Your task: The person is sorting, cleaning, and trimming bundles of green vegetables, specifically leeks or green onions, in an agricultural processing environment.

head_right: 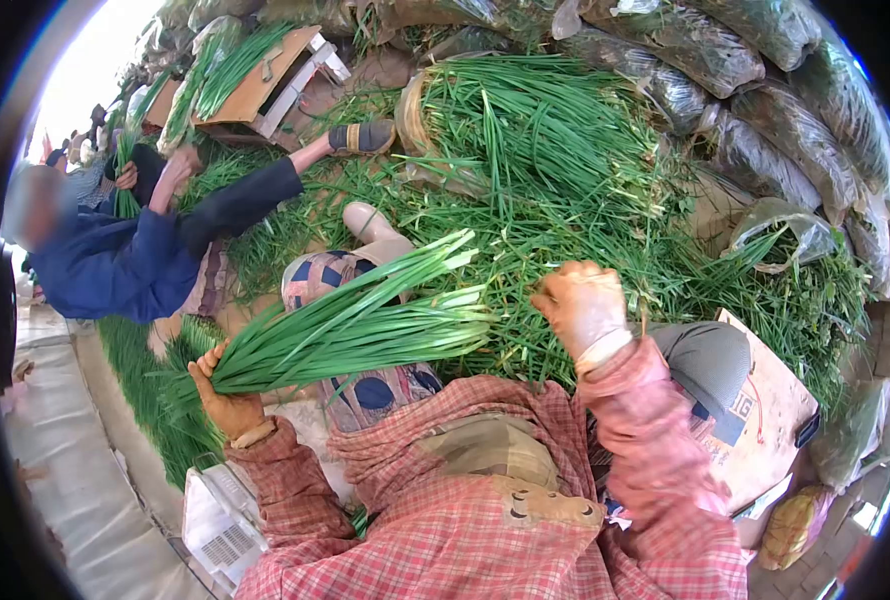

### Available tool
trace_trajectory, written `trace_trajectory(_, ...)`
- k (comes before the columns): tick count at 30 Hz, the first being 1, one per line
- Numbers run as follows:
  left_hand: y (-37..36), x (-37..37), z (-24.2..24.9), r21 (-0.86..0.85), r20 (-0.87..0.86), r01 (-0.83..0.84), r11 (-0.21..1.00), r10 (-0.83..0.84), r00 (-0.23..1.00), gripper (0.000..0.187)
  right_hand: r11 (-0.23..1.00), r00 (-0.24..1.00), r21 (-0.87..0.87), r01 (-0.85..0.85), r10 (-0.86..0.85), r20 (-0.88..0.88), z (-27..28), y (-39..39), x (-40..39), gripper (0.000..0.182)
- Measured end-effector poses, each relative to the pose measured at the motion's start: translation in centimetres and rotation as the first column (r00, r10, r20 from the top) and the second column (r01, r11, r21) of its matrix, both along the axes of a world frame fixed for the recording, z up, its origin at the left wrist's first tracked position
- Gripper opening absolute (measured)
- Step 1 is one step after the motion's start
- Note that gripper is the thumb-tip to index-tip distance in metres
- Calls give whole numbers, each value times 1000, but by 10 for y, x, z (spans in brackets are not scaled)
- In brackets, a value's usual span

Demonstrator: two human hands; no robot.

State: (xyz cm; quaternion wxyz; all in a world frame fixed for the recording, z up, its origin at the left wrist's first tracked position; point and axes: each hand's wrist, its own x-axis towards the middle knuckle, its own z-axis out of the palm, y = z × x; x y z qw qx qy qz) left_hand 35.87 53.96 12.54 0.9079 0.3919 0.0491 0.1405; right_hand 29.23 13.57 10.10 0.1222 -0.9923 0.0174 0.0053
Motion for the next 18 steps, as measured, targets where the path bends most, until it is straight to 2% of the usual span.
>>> trace_trajectory(1,-1,4,-2,4,12,16,1000,-16,1000,28,916,987,402,-5,-60,150,-3,12,1,23)
trace_trajectory(2,1,1,-4,13,15,20,1000,-20,1000,27,687,978,709,158,-210,-14,-1,29,6,28)
trace_trajectory(4,0,-3,-2,3,2,3,1000,-3,1000,28,708,985,690,149,-171,-37,-10,57,18,41)
trace_trajectory(5,-1,-3,-1,17,18,16,1000,-17,1000,28,778,972,588,224,-134,-193,-5,67,26,49)
trace_trajectory(6,-1,-4,0,32,29,30,999,-31,999,29,761,940,584,282,-98,-325,-8,74,34,53)
trace_trajectory(7,-2,-5,0,46,40,43,998,-45,998,29,730,921,604,320,-90,-380,-10,79,38,50)
trace_trajectory(9,-3,-7,2,63,72,46,997,-51,996,30,549,934,770,325,-60,-352,-33,90,41,42)
trace_trajectory(10,-2,-7,2,72,77,45,996,-50,996,30,511,950,806,298,-72,-305,-38,93,37,37)
trace_trajectory(12,0,-8,3,64,105,64,996,-70,992,30,437,973,870,229,-103,-204,-23,99,29,28)
trace_trajectory(15,2,-11,6,42,155,120,992,-125,980,29,298,998,954,42,-63,-25,17,102,5,17)
trace_trajectory(17,0,-11,7,62,173,155,986,-163,971,28,-2,966,984,178,190,-174,57,87,-15,11)
trace_trajectory(18,1,-11,7,61,165,148,987,-156,974,29,-131,965,991,21,260,14,64,78,-28,9)
